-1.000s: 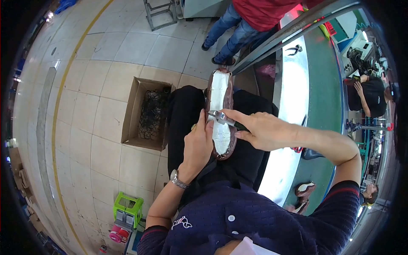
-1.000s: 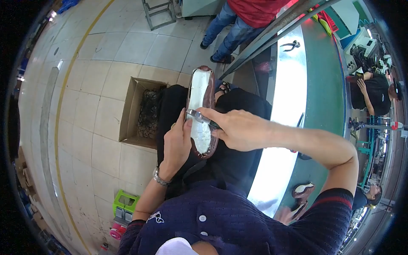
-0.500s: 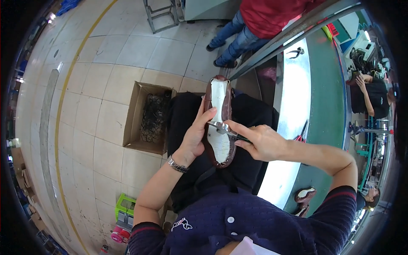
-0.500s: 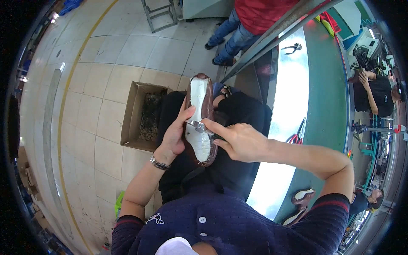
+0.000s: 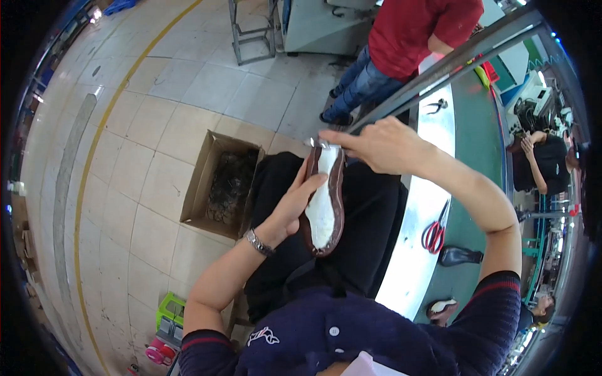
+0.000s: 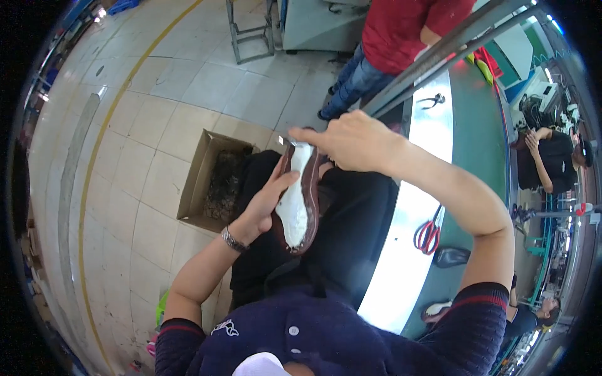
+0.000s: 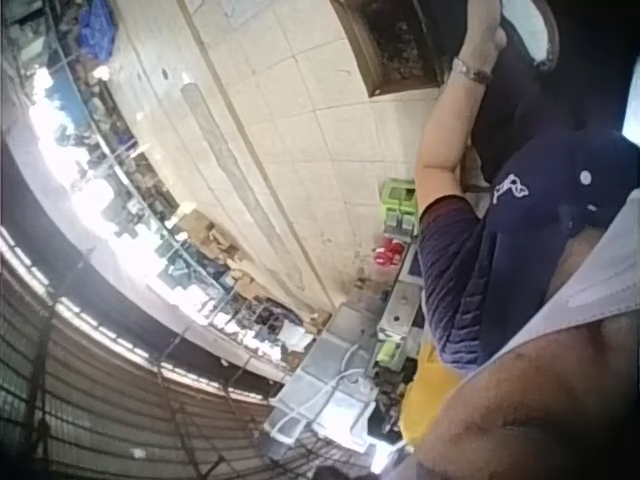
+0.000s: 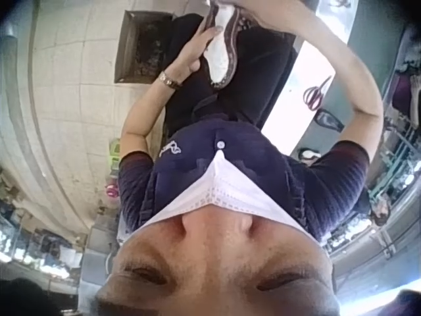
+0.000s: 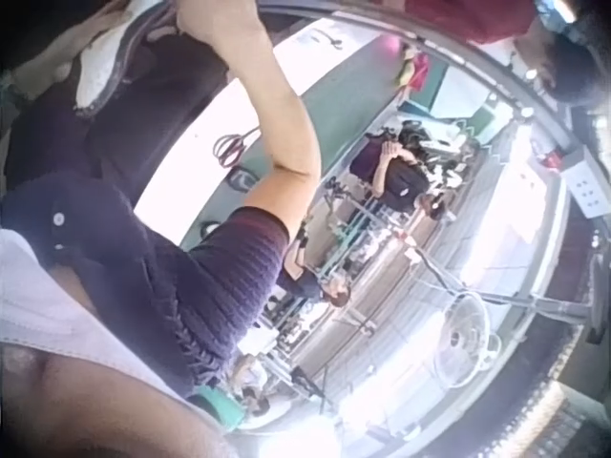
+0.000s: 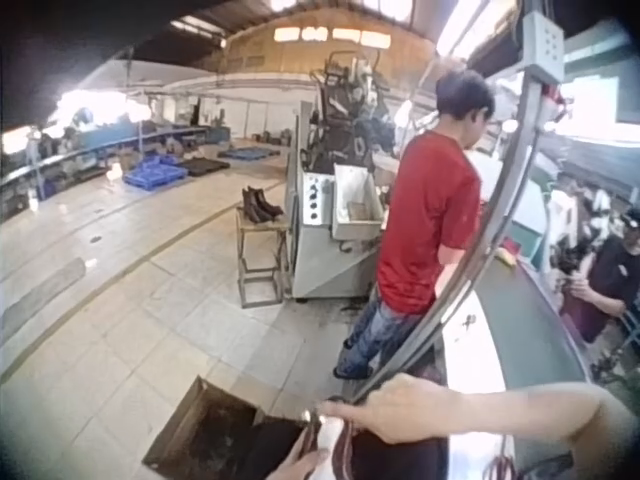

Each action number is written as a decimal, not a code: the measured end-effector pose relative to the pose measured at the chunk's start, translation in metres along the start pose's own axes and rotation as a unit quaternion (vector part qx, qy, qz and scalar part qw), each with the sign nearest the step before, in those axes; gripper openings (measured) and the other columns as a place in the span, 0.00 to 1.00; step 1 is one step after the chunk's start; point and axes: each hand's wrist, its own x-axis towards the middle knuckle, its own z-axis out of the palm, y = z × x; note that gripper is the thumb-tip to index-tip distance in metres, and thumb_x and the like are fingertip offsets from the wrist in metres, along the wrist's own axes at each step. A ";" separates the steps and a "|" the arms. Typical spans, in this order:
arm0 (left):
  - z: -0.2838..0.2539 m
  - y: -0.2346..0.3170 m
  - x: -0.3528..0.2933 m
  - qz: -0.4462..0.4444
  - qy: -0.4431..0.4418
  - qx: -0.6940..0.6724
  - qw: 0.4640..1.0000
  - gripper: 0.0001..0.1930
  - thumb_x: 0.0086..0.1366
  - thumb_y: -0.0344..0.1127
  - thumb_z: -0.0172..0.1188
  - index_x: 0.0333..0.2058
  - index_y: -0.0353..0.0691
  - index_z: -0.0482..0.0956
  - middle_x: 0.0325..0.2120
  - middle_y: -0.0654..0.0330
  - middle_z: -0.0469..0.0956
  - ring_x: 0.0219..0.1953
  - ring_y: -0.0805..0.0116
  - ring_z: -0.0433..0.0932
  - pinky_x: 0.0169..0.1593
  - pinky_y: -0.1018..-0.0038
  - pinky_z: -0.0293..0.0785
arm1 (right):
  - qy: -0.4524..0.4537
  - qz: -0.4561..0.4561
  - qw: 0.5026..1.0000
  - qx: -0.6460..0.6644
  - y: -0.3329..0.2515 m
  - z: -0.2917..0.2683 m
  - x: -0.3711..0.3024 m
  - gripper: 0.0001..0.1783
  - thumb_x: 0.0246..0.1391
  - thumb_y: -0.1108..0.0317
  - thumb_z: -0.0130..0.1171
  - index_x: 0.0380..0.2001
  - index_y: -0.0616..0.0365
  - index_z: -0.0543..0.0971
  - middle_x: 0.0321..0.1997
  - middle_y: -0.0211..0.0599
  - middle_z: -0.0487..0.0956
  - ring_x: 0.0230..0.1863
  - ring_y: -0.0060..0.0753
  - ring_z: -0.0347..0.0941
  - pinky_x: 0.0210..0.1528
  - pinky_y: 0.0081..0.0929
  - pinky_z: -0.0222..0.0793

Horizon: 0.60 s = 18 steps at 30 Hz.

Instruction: Applying glue and trimming materials during shoe manufacturing.

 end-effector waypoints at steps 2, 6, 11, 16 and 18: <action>0.003 0.000 -0.005 -0.022 0.008 -0.001 1.000 0.34 0.68 0.38 0.55 0.68 0.50 0.50 0.56 0.64 0.68 0.53 0.75 0.70 0.54 0.76 0.68 | 0.082 -0.013 0.996 0.045 -0.012 -0.004 -0.013 0.34 0.60 0.63 0.52 0.68 0.42 0.54 0.20 0.44 0.75 0.23 0.49 0.75 0.29 0.38 0.72; 0.008 -0.001 -0.007 -0.030 -0.024 -0.016 0.999 0.33 0.68 0.38 0.54 0.68 0.51 0.50 0.54 0.64 0.69 0.52 0.75 0.71 0.54 0.75 0.69 | 0.077 0.057 0.988 0.119 -0.006 0.059 -0.017 0.35 0.60 0.63 0.53 0.68 0.41 0.54 0.20 0.45 0.75 0.24 0.49 0.76 0.28 0.40 0.71; 0.003 0.010 -0.007 -0.039 -0.036 -0.028 0.998 0.33 0.68 0.38 0.54 0.68 0.52 0.50 0.52 0.64 0.70 0.50 0.75 0.72 0.53 0.74 0.70 | 0.067 -0.005 0.997 0.036 -0.017 0.016 -0.007 0.36 0.58 0.64 0.55 0.67 0.40 0.56 0.19 0.47 0.74 0.22 0.50 0.74 0.26 0.42 0.70; 0.006 0.010 -0.009 -0.040 -0.035 0.001 0.999 0.34 0.67 0.37 0.56 0.68 0.51 0.50 0.51 0.64 0.71 0.48 0.74 0.74 0.52 0.73 0.71 | 0.102 0.013 0.983 0.152 -0.016 0.054 -0.018 0.33 0.58 0.64 0.55 0.66 0.46 0.58 0.23 0.52 0.75 0.24 0.53 0.74 0.28 0.44 0.70; -0.003 0.007 -0.008 -0.059 -0.034 -0.032 0.997 0.36 0.65 0.36 0.58 0.68 0.50 0.50 0.51 0.64 0.71 0.48 0.74 0.74 0.52 0.73 0.72 | 0.012 0.060 0.991 0.120 -0.017 0.056 -0.017 0.33 0.58 0.63 0.55 0.66 0.45 0.58 0.23 0.51 0.76 0.26 0.54 0.75 0.30 0.45 0.70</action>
